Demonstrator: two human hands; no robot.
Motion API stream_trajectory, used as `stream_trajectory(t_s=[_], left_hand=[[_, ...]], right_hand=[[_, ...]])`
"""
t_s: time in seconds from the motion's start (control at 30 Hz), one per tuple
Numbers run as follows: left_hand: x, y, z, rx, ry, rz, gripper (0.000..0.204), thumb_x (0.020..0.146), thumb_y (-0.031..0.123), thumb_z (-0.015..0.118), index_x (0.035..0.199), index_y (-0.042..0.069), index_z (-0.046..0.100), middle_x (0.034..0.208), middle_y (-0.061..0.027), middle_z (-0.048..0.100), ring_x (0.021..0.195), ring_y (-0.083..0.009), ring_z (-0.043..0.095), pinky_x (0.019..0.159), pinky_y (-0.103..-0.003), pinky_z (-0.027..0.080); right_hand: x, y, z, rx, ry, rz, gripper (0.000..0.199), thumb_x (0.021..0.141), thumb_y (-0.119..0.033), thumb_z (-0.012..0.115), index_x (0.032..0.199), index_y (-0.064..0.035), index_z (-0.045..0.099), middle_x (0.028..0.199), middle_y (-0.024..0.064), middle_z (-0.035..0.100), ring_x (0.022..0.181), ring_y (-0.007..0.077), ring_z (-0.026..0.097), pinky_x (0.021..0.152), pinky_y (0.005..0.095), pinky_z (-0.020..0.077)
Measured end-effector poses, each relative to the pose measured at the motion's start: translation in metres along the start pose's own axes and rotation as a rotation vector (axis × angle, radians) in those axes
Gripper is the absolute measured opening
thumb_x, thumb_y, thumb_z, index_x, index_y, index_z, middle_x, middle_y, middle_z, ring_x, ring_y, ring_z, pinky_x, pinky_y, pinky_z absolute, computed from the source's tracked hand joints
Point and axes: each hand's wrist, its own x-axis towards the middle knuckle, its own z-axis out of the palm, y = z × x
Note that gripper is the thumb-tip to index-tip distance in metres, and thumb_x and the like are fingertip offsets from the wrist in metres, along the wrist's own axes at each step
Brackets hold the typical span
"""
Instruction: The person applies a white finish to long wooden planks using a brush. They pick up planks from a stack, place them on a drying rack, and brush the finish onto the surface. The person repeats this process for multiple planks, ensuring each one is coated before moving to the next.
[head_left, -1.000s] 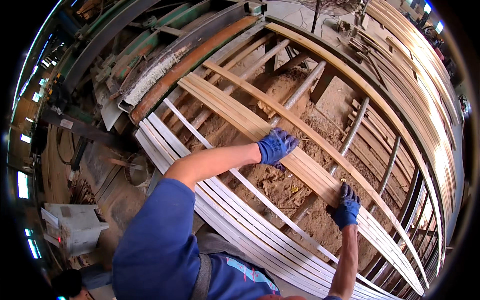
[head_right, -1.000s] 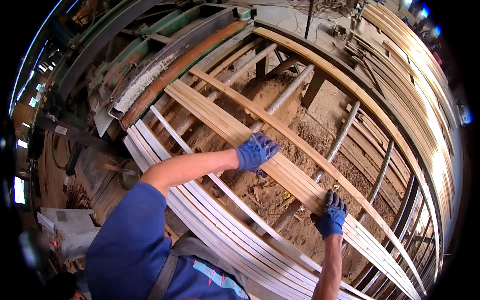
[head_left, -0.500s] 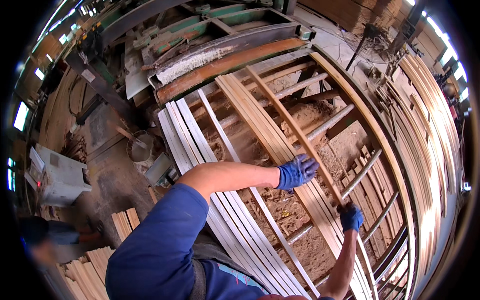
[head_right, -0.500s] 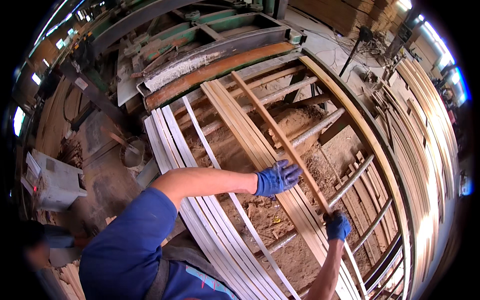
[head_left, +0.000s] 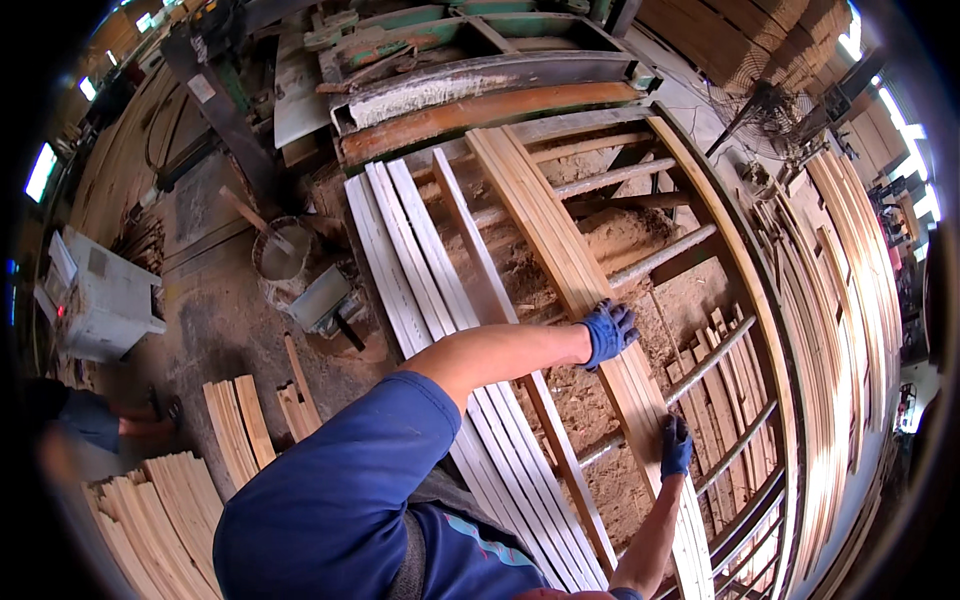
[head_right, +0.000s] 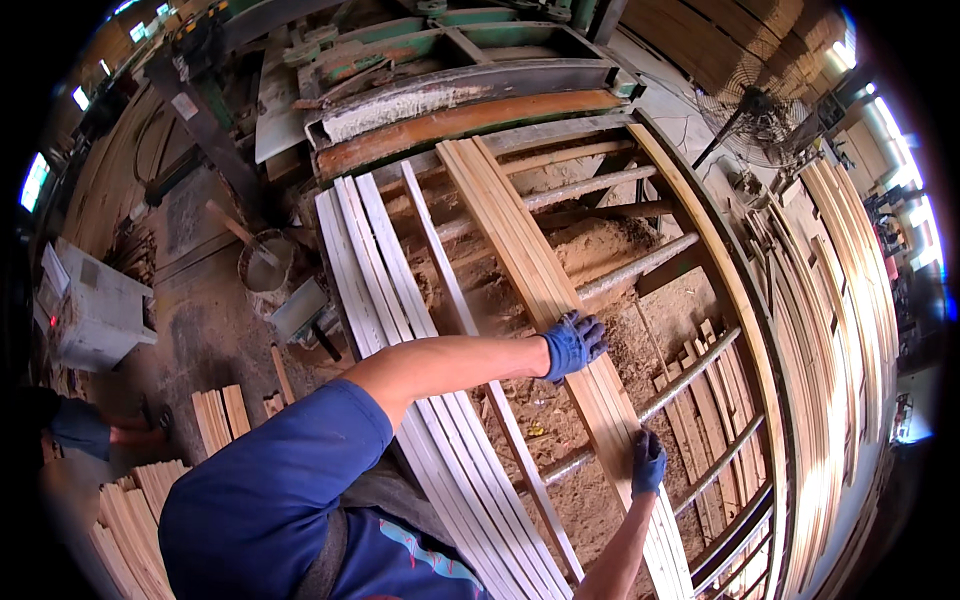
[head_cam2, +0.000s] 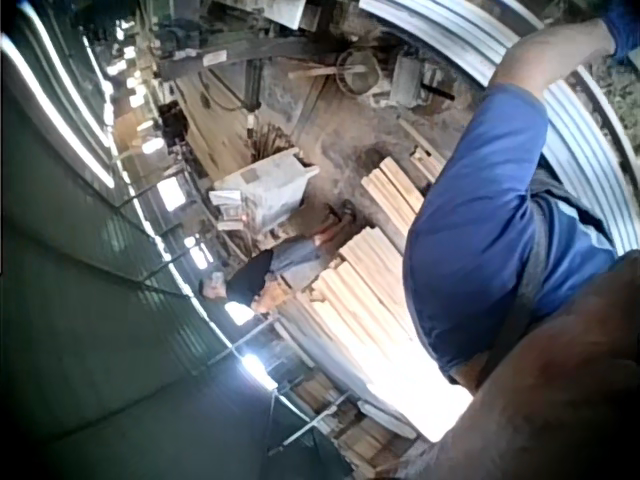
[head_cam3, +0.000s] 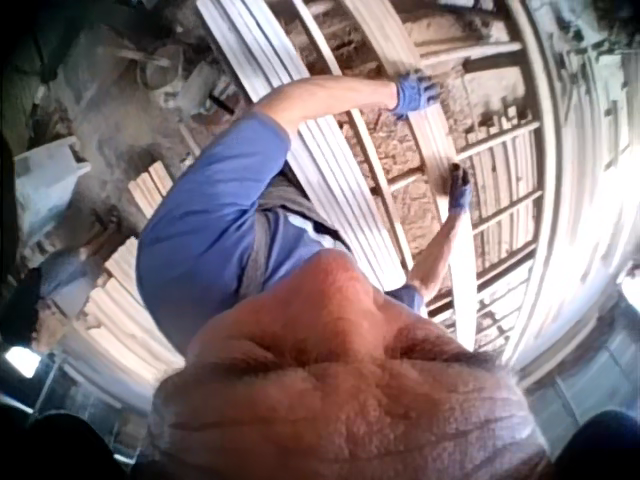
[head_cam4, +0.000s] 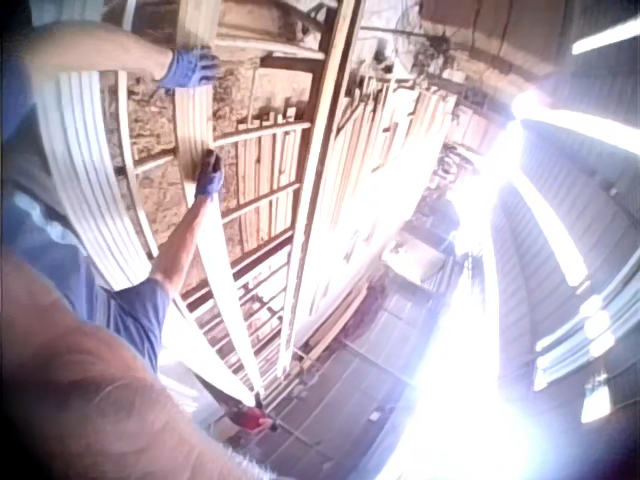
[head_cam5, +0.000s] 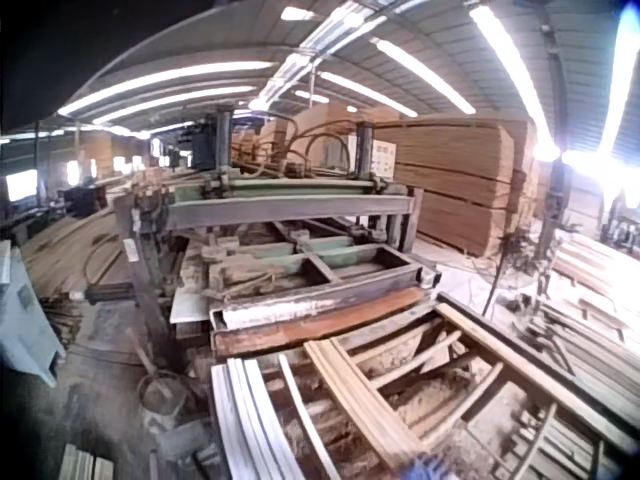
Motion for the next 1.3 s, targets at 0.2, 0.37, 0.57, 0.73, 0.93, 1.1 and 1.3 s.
stream_trajectory(t_s=[0.2, 0.37, 0.57, 0.73, 0.93, 1.1, 1.3], left_hand=[[-0.103, 0.012, -0.08, -0.38, -0.046, 0.168, 0.09, 0.088, 0.065, 0.048, 0.15, 0.005, 0.022, 0.154, -0.0186, 0.026, 0.141, -0.0299, 0.03, 0.117, -0.04, 0.026], [-0.294, 0.003, -0.06, -0.685, 0.904, 0.125, 0.04, 0.086, 0.035, 0.066, 0.114, 0.007, 0.063, 0.103, -0.0107, 0.068, 0.09, -0.0277, 0.066, 0.08, -0.039, 0.052], [-0.502, -0.022, 0.154, -1.302, 1.102, -0.692, 0.026, 0.085, 0.007, 0.065, 0.111, 0.002, 0.064, 0.091, -0.0109, 0.068, 0.073, -0.0173, 0.066, 0.063, -0.027, 0.052], [-0.66, 0.05, 0.414, -0.835, 0.307, -1.106, 0.024, 0.091, 0.018, 0.055, 0.11, 0.007, 0.065, 0.111, -0.0144, 0.066, 0.106, -0.03, 0.06, 0.096, -0.041, 0.045], [-0.786, 0.25, 0.501, -2.572, 0.962, -2.673, 0.026, 0.093, 0.041, 0.05, 0.094, 0.017, 0.059, 0.064, -0.0057, 0.057, 0.05, -0.0242, 0.053, 0.047, -0.037, 0.046], [-0.856, 0.321, 0.439, -2.779, 0.321, -2.322, 0.039, 0.097, 0.044, 0.045, 0.109, 0.01, 0.058, 0.103, -0.0123, 0.063, 0.088, -0.0274, 0.061, 0.072, -0.036, 0.05], [-0.822, 0.256, 0.466, -2.702, 0.174, -2.184, 0.037, 0.098, 0.039, 0.045, 0.114, 0.009, 0.056, 0.108, -0.0136, 0.062, 0.089, -0.0278, 0.061, 0.072, -0.038, 0.051]], right_hand=[[-0.002, 0.011, 0.002, -0.291, 0.07, -0.04, 0.037, 0.097, -0.032, 0.053, 0.113, -0.0006, 0.065, 0.098, 0.0168, 0.07, 0.091, 0.0233, 0.065, 0.081, 0.0374, 0.049], [-0.007, -0.055, 0.006, -0.593, 0.116, -0.033, 0.034, 0.096, -0.024, 0.055, 0.122, -0.0038, 0.062, 0.105, 0.0155, 0.07, 0.098, 0.0228, 0.067, 0.086, 0.0343, 0.0527], [-0.093, -0.344, 0.118, -0.057, -0.152, -0.307, 0.032, 0.101, -0.017, 0.047, 0.127, -0.0001, 0.057, 0.115, 0.0146, 0.066, 0.1, 0.0207, 0.065, 0.087, 0.0356, 0.0545], [-0.154, -0.435, 0.374, 0.093, -1.127, -0.461, 0.038, 0.094, -0.022, 0.059, 0.125, -0.0009, 0.057, 0.126, 0.0173, 0.061, 0.113, 0.0279, 0.061, 0.094, 0.036, 0.0488], [-0.106, -0.314, 0.707, -0.488, -0.655, -0.387, 0.056, 0.088, -0.048, 0.052, 0.124, -0.0055, 0.055, 0.114, 0.0231, 0.064, 0.104, 0.0398, 0.062, 0.088, 0.0481, 0.0497], [-0.113, -0.305, 0.752, -0.297, -0.815, -0.233, 0.042, 0.086, -0.04, 0.057, 0.115, -0.0093, 0.058, 0.103, 0.0202, 0.068, 0.096, 0.0391, 0.064, 0.078, 0.0497, 0.0514], [-0.125, -0.432, 0.654, -0.137, -0.852, -0.377, 0.027, 0.083, -0.027, 0.063, 0.099, -0.0057, 0.064, 0.087, 0.022, 0.067, 0.085, 0.0404, 0.065, 0.07, 0.0489, 0.0514]])
